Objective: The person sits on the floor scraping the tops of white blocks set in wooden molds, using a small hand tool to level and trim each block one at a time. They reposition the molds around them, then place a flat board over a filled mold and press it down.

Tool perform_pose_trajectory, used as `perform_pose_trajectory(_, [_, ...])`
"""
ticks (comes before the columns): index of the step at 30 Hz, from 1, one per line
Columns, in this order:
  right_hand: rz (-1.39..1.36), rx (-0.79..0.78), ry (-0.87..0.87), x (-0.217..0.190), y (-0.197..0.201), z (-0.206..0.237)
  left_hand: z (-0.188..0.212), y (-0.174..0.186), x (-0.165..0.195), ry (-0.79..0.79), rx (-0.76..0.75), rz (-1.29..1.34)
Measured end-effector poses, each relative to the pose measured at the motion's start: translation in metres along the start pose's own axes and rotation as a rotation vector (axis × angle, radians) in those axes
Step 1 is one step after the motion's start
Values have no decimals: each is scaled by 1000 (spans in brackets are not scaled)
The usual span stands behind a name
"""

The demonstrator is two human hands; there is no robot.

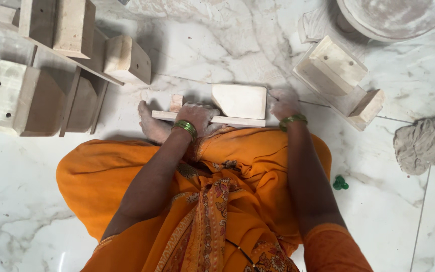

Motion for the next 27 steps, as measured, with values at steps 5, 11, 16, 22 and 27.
perform_pose_trajectory(5, [563, -79, 350, 6, -26, -15, 3, 2, 3, 4, 67, 10])
perform_pose_trajectory(11, [529, -106, 839, 16, -25, 9, 4, -3, 1, 19, 12, 26])
perform_pose_trajectory(16, [-217, -127, 97, 18, 5, 22, 2, -1, -1, 0, 73, 43])
perform_pose_trajectory(22, [44, -34, 136, 3, 1, 5, 3, 1, 0, -30, 116, 44])
perform_pose_trajectory(27, [491, -92, 340, 13, -26, -11, 5, 3, 2, 2, 74, 18])
Point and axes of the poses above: each hand's wrist, its own z-axis away from the middle knuckle, its own y-axis out of the back of the hand, x = y × z, the point moved 3 cm from there along -z, towards the middle knuckle, and after that the axes turned 10 degrees about x, right-handed, at the moved point
